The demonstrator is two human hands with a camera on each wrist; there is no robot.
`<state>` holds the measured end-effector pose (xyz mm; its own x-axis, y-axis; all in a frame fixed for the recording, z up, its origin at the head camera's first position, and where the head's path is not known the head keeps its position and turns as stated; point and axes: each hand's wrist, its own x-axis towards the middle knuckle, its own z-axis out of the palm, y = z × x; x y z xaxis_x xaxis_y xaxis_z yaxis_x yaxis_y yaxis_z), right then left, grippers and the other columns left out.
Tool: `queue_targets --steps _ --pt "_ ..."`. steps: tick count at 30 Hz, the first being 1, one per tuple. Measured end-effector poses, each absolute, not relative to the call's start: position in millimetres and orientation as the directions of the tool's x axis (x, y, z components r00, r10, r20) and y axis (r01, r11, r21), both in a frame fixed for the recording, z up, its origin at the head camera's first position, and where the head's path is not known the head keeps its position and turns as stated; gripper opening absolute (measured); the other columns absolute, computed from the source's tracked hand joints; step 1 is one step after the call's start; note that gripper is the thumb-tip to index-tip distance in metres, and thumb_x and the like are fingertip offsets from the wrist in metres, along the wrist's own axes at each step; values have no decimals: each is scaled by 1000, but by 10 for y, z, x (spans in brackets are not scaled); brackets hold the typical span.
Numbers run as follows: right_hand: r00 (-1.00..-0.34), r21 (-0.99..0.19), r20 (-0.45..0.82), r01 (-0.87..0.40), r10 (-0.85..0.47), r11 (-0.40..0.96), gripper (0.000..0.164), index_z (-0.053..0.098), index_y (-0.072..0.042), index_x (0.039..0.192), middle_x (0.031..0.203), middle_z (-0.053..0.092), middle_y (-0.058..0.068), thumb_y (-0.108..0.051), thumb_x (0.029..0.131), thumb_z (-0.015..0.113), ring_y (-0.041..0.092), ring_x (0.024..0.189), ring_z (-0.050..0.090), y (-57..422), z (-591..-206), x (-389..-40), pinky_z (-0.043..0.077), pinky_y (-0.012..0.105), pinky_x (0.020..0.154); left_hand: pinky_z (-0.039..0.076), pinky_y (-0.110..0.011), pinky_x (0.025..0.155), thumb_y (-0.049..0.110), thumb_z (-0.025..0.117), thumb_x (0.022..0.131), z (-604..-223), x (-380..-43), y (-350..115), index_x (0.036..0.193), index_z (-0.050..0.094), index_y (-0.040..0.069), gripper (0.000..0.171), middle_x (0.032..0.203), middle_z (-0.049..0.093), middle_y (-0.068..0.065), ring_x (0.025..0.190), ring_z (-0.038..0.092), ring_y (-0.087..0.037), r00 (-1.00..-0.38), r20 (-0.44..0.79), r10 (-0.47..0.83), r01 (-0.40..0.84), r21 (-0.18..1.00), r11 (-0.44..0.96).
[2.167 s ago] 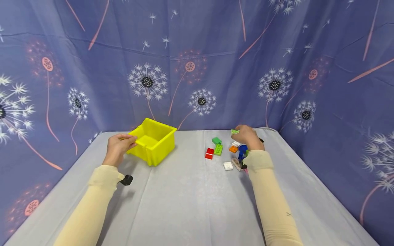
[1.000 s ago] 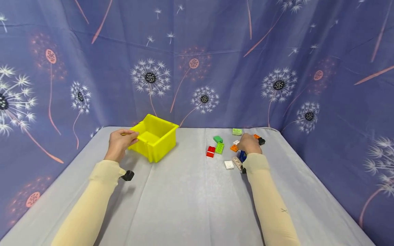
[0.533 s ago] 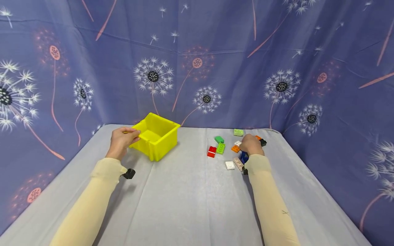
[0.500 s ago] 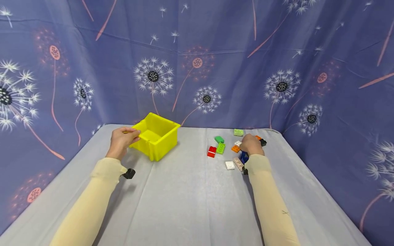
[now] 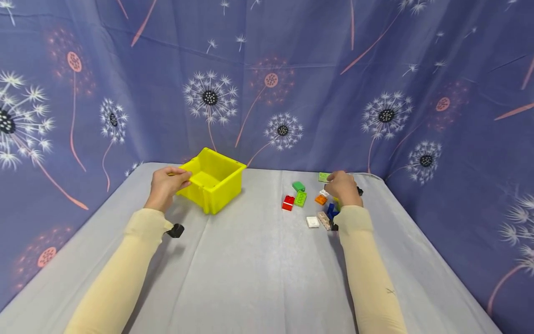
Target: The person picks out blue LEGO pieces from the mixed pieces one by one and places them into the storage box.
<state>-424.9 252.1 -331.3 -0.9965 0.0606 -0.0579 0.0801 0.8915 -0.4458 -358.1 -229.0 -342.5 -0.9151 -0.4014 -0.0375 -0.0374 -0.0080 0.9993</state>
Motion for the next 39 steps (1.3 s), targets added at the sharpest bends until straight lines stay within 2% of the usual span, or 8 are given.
queue_targets --steps 6,11,16,18,20,23,27,39 --pt "-998 -456 66 -14 18 890 44 56 -6 128 123 54 23 -19 86 60 40 104 52 2413 -3179 -4200 51 54 80 55 -37 86 16 75 81 -3402 -3583 -2283 104 62 3 30 103 59 -11 79 67 -20 -917 -46 -397 -48 999 -5" --pt "-989 -467 146 -92 -26 880 40 58 -10 127 128 52 23 -20 88 57 38 108 50 2298 -3074 -4139 51 45 72 55 -37 86 17 76 81 -3404 -3585 -2285 104 63 3 29 103 59 -11 80 67 -20 -912 -55 -406 -60 998 -2" --pt "-980 -483 188 -144 -59 864 38 59 -15 126 132 48 22 -22 90 56 35 70 54 2129 -2978 -4061 40 34 49 54 -37 87 18 76 81 -3403 -3576 -2297 104 62 3 30 103 59 -11 80 67 -20 -916 -51 -399 -54 999 -3" --pt "-975 -487 210 -174 -78 856 36 60 -16 124 134 47 21 -22 90 56 34 69 52 2050 -2947 -4020 39 33 48 54 -37 87 18 75 81 -3402 -3576 -2300 104 62 3 30 104 59 -11 80 67 -20 -917 -50 -396 -53 999 -3" --pt "-967 -487 237 -204 -96 849 34 62 -17 122 134 47 20 -22 89 56 35 74 52 1972 -2918 -3979 40 35 51 55 -37 86 16 75 82 -3401 -3579 -2299 104 61 3 30 104 59 -11 80 67 -20 -916 -51 -398 -51 999 -10" --pt "-953 -484 276 -251 -125 838 32 64 -18 118 133 48 18 -20 87 56 32 93 50 1867 -2879 -3920 41 37 61 55 -37 86 15 75 82 -3400 -3588 -2293 104 61 2 29 103 59 -12 80 67 -20 -917 -55 -396 -53 998 -16" --pt "-938 -477 315 -290 -146 829 31 64 -18 117 129 49 14 -20 87 56 29 101 47 1737 -2846 -3867 44 41 69 55 -37 85 17 76 81 -3385 -3600 -2296 103 62 3 29 103 59 -12 79 67 -20 -917 -49 -396 -45 999 -18" --pt "-919 -463 339 -350 -202 814 28 64 -21 116 116 49 9 -21 89 59 25 92 47 1466 -2861 -3749 47 40 72 55 -38 85 15 74 82 -3393 -3586 -2293 104 61 2 29 103 59 -13 79 67 -20 -919 -36 -392 -43 999 7"
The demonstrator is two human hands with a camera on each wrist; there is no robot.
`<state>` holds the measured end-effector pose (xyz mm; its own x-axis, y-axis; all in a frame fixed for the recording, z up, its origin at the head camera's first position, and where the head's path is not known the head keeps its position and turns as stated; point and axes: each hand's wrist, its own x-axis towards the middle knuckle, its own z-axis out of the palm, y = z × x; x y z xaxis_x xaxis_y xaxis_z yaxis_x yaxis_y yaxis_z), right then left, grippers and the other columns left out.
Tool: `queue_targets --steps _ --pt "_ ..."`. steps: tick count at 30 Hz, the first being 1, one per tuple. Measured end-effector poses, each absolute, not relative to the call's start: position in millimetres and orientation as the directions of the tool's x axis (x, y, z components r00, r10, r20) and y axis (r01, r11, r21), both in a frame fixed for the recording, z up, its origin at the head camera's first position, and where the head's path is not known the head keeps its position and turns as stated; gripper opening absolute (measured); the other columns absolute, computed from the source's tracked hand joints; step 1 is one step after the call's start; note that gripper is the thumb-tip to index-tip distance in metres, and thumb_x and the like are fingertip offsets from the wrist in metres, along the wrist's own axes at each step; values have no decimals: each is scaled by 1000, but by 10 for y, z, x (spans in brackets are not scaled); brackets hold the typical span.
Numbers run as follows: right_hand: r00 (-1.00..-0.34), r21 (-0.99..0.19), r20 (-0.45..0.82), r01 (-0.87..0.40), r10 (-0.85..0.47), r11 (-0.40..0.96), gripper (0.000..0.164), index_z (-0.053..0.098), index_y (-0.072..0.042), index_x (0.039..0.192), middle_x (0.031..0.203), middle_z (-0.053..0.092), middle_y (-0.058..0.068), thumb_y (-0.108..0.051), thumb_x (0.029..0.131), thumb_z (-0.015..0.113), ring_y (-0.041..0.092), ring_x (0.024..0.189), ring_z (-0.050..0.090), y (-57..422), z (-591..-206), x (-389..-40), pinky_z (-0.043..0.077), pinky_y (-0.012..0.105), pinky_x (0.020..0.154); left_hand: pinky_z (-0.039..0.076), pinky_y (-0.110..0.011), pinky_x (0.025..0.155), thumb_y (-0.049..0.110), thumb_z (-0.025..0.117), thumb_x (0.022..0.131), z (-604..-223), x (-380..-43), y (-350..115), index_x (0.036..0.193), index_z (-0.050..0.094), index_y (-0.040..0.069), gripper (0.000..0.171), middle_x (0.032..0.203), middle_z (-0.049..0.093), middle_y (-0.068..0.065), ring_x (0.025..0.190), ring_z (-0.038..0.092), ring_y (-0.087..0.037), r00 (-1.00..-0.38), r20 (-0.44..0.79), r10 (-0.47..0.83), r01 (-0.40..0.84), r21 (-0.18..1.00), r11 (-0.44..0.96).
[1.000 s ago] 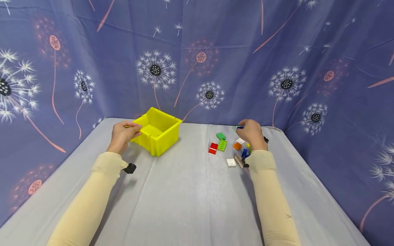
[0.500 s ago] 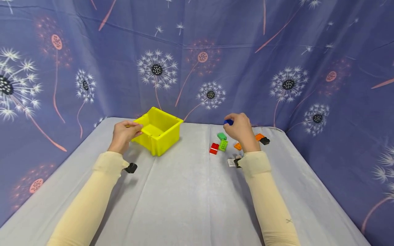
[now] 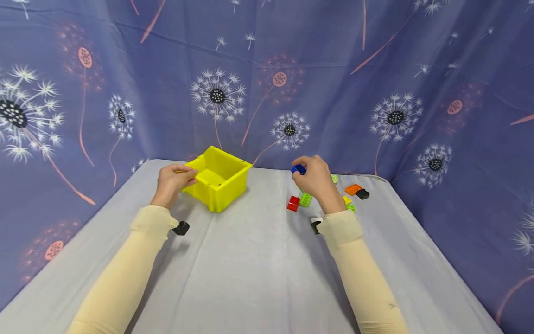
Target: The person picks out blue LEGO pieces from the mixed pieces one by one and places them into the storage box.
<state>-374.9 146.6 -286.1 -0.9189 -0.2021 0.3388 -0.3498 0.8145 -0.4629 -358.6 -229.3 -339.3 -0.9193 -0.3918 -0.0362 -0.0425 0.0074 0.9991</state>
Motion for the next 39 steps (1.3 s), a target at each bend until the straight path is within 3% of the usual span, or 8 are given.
queue_targets --steps 18,34,39 --pt "-894 -466 394 -392 -211 793 27 65 -21 114 111 48 6 -19 87 58 24 87 41 1310 -2712 -3705 40 37 68 56 -37 83 14 75 82 -3411 -3584 -2295 103 61 1 28 102 60 -13 78 68 -21 -920 -22 -391 -29 1000 11" --pt "-883 -503 417 -423 -217 754 28 65 -25 114 115 50 4 -21 87 59 20 91 49 975 -2576 -3748 49 37 73 57 -36 82 14 75 81 -3427 -3582 -2301 103 62 1 29 102 60 -14 76 68 -20 -917 -23 -397 -28 1000 7" --pt "-878 -514 425 -435 -221 740 29 64 -26 115 113 53 2 -21 87 59 19 88 50 830 -2561 -3748 49 35 69 56 -37 83 13 76 81 -3419 -3569 -2301 103 61 0 29 101 60 -14 76 67 -21 -918 -32 -394 -28 999 -17"
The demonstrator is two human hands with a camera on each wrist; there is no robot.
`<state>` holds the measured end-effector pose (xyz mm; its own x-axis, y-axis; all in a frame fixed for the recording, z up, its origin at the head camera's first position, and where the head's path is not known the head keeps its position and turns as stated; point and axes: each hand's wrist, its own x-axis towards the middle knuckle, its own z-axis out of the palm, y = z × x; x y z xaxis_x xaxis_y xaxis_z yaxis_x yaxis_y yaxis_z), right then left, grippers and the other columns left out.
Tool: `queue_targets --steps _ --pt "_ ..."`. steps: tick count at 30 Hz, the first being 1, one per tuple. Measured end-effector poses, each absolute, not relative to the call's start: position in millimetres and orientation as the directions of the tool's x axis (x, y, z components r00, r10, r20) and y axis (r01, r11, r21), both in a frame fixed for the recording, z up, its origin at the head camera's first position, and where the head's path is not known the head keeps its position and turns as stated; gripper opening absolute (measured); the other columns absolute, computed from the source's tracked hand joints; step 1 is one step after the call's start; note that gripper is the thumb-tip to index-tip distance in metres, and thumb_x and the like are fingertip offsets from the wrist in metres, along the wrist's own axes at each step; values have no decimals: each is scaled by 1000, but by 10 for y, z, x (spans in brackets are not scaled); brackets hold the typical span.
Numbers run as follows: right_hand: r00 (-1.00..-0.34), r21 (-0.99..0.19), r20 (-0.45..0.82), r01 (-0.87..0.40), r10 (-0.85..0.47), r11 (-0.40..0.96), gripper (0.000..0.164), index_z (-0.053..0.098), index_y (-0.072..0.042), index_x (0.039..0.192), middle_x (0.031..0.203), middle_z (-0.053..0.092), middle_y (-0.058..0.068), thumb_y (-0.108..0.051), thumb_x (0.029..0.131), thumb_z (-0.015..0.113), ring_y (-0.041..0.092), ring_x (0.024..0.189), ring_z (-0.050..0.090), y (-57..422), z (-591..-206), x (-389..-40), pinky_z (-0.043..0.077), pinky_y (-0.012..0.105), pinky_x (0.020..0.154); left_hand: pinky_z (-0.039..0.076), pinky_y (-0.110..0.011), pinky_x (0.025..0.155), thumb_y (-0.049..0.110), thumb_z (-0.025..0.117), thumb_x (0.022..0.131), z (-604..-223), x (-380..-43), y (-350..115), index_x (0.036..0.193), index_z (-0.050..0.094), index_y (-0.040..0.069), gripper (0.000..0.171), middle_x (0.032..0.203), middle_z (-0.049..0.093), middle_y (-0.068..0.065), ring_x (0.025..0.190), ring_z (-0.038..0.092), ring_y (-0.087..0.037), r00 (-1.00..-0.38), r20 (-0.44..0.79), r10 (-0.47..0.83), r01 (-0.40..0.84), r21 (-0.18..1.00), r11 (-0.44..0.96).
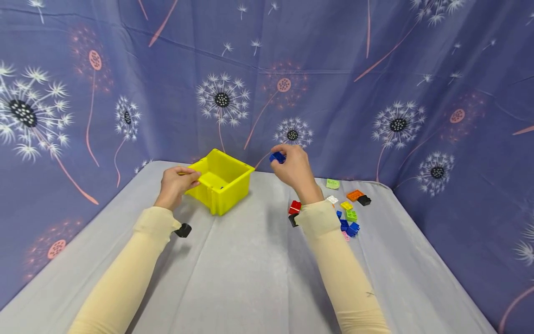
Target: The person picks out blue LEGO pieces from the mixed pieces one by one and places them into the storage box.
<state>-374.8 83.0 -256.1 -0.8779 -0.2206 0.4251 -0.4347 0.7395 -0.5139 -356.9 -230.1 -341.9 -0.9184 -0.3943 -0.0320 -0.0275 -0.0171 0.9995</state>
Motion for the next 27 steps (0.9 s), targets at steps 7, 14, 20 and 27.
queue_targets --steps 7,14,20,27 --pt "-870 -534 425 -464 -250 707 32 64 -25 117 105 55 0 -20 85 60 17 81 52 572 -2576 -3779 49 31 63 56 -37 82 14 76 80 -3416 -3570 -2303 102 61 1 29 100 61 -13 73 67 -19 -916 -27 -400 -23 1000 -14" --pt "-875 -551 374 -477 -309 685 37 61 -22 123 106 57 1 -18 86 60 16 80 56 336 -2635 -3810 53 30 66 56 -37 82 12 76 80 -3424 -3572 -2297 100 62 1 27 100 61 -13 74 67 -20 -916 -26 -399 -17 999 -27" --pt "-872 -529 338 -488 -354 695 42 58 -21 127 116 50 5 -18 85 59 17 88 50 120 -2681 -3819 51 31 70 56 -37 82 12 76 81 -3426 -3579 -2296 100 62 1 26 100 61 -14 76 67 -21 -916 -20 -400 -14 1000 -18" --pt "-849 -489 290 -528 -442 694 42 57 -16 129 120 53 8 -17 87 57 16 96 53 -134 -2718 -3854 53 28 76 56 -39 83 14 77 80 -3431 -3579 -2300 100 62 2 27 100 62 -13 79 68 -23 -916 -19 -402 -11 1000 -21"
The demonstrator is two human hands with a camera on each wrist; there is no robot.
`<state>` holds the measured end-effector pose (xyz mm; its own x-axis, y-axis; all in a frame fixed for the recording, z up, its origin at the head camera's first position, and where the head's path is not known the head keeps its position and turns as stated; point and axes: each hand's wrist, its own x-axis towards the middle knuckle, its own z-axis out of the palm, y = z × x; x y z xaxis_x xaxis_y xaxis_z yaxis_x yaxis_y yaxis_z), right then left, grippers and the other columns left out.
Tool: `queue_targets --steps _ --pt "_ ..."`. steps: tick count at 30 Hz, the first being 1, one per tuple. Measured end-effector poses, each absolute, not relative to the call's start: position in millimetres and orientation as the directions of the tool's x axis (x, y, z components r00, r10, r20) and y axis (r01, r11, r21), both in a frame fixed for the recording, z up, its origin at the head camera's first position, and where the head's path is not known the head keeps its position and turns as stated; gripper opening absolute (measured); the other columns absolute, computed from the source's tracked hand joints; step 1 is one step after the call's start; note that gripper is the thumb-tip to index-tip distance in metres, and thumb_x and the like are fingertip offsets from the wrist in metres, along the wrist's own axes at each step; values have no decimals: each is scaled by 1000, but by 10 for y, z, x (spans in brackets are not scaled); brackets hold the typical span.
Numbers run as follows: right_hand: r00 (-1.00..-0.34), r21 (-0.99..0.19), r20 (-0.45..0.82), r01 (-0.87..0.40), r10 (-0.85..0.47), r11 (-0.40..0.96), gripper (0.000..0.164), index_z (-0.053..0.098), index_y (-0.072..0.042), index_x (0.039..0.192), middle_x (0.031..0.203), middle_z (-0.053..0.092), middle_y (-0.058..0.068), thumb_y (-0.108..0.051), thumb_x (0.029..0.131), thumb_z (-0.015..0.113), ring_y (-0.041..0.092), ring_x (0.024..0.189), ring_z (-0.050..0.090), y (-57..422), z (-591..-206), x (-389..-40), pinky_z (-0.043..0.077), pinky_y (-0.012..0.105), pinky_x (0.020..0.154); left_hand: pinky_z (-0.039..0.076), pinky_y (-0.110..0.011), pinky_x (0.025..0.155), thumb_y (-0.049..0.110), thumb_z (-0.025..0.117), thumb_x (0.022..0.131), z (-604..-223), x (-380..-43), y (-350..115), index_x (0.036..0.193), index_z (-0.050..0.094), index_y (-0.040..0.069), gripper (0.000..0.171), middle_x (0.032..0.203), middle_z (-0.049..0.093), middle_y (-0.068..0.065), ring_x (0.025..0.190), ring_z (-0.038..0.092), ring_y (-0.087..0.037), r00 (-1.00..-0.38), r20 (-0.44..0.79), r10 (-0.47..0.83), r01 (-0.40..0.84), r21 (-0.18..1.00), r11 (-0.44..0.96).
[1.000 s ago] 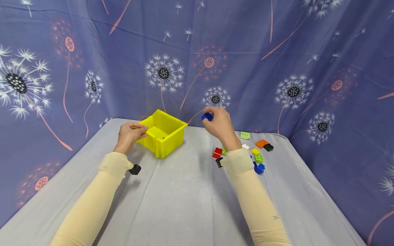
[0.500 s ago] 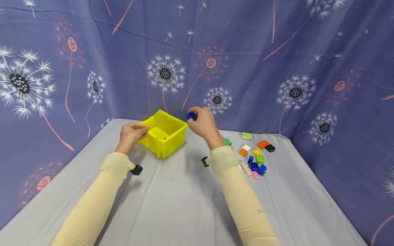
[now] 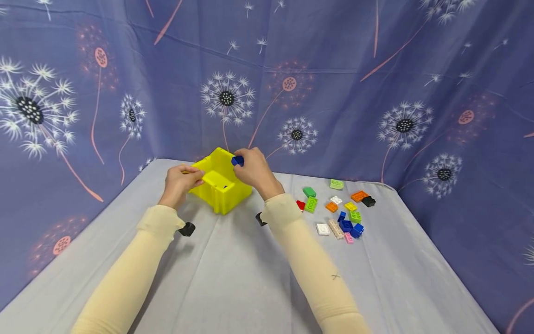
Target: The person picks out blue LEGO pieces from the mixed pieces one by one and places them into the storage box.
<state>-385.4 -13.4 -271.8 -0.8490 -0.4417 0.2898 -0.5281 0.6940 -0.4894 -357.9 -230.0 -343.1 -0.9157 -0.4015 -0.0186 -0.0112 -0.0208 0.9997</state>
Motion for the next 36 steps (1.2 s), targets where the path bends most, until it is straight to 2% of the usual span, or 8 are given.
queue_targets --steps 6,11,19,31,36 --pt "-855 -462 216 -514 -471 722 46 54 -12 132 126 49 10 -16 87 58 20 106 47 -277 -2761 -3905 53 29 80 56 -38 83 12 76 80 -3422 -3576 -2289 100 62 0 26 100 62 -14 77 68 -23 -918 -13 -397 -1 1000 -30" --pt "-864 -467 191 -497 -465 731 47 54 -13 133 130 49 9 -15 86 59 19 103 50 -344 -2846 -3930 53 27 75 57 -37 81 12 76 80 -3430 -3570 -2287 100 62 0 27 99 62 -14 73 67 -20 -915 -21 -402 -11 1000 -28" --pt "-876 -482 190 -476 -443 735 46 58 -14 130 123 56 5 -14 84 63 17 93 55 -410 -2927 -3967 54 25 71 57 -37 81 13 77 80 -3445 -3571 -2283 100 62 1 28 100 62 -14 76 68 -22 -917 -11 -399 -5 1000 -16" --pt "-895 -514 154 -434 -418 740 42 60 -18 127 125 57 5 -19 85 64 19 109 54 -433 -2997 -3984 54 32 84 56 -39 83 17 77 80 -3449 -3578 -2284 99 62 3 28 100 63 -13 78 68 -23 -912 -15 -411 -21 1000 9" --pt "-894 -514 154 -436 -421 739 43 59 -20 128 126 57 6 -18 85 63 21 111 54 -426 -2978 -3983 54 33 83 56 -39 83 16 76 80 -3442 -3574 -2295 99 63 3 27 100 62 -12 78 68 -22 -913 -7 -407 -12 1000 9"
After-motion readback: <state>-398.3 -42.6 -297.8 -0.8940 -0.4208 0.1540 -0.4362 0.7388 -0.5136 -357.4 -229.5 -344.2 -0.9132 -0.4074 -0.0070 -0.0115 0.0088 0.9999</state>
